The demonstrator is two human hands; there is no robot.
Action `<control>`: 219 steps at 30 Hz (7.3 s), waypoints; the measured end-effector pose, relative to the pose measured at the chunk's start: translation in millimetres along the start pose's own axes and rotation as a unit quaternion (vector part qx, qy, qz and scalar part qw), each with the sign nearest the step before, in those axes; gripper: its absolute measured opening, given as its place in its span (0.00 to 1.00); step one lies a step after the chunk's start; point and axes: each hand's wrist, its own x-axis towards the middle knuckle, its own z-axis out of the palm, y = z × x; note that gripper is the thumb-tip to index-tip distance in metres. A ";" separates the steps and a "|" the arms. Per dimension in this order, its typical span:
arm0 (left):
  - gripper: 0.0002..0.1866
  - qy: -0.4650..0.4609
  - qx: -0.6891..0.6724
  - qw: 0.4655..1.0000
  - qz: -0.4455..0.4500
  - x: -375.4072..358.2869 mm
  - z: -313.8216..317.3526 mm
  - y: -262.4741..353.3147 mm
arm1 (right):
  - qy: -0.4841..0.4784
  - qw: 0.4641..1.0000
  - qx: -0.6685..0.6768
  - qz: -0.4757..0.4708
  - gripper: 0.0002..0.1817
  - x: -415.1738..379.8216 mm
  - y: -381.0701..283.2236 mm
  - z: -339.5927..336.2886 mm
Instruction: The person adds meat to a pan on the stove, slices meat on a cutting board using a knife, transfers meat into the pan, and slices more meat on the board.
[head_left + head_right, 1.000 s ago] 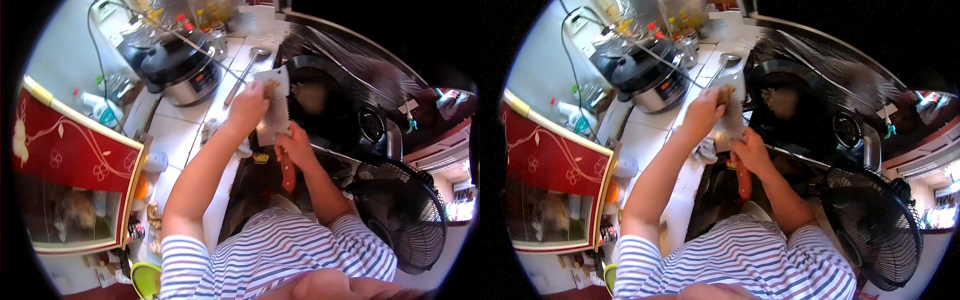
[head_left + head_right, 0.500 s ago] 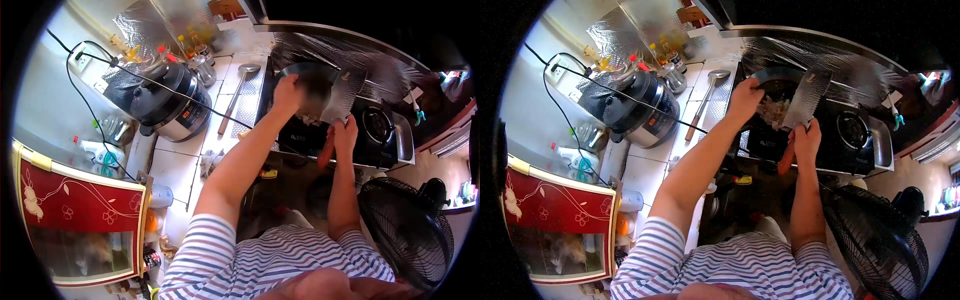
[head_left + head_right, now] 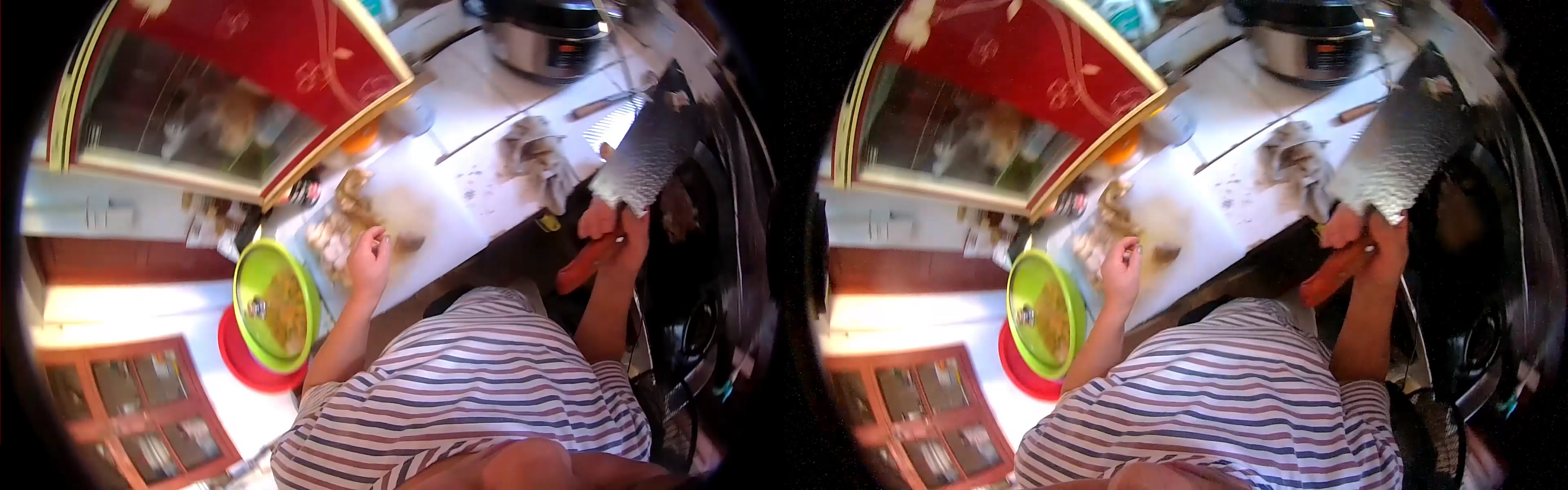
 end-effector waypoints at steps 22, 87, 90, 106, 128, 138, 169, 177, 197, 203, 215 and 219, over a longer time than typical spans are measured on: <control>0.16 -0.100 0.112 0.988 0.035 11.9 34.7 -10.2 | -0.092 0.793 -0.464 0.385 0.05 -32.5 133.0 16.3; 0.15 -0.130 0.033 0.990 -0.053 18.7 55.1 -19.8 | -0.294 0.501 -0.795 0.174 0.05 -1.6 207.2 67.8; 0.16 -0.162 -0.031 0.981 -0.098 20.7 52.9 -17.4 | -0.274 0.494 -0.803 0.192 0.06 -3.6 179.1 73.3; 0.27 -0.203 0.058 0.977 -0.017 24.7 57.7 -29.7 | -0.310 0.442 -0.775 0.329 0.06 -35.2 125.3 92.8; 0.16 -0.188 0.002 0.980 -0.062 23.7 51.5 -24.5 | -0.290 0.466 -0.786 0.285 0.08 -21.7 144.2 84.1; 0.26 -0.206 0.049 0.977 0.016 26.4 55.7 -30.5 | -0.288 0.442 -0.776 0.347 0.09 -43.3 132.0 97.2; 0.20 -0.187 0.005 0.982 0.013 22.9 53.3 -33.2 | -0.256 0.426 -0.785 0.369 0.08 -47.3 130.2 95.6; 0.27 -0.218 0.046 0.975 0.020 29.3 53.9 -31.1 | -0.265 0.470 -0.768 0.343 0.11 -28.1 168.7 97.7; 0.17 -0.149 0.011 0.988 0.027 20.5 53.8 -34.4 | -0.226 0.457 -0.792 0.335 0.08 -47.0 134.2 98.3; 0.14 -0.184 -0.007 0.982 0.038 22.7 50.0 -30.9 | -0.236 0.443 -0.781 0.371 0.07 -43.9 144.1 102.4; 0.19 -0.155 0.026 0.982 0.101 19.4 54.6 -42.8 | -0.183 0.527 -0.791 0.251 0.08 -0.5 232.0 74.3; 0.18 -0.125 0.012 0.990 0.071 19.0 59.3 -46.9 | -0.171 0.589 -0.744 0.267 0.09 -4.6 197.7 69.6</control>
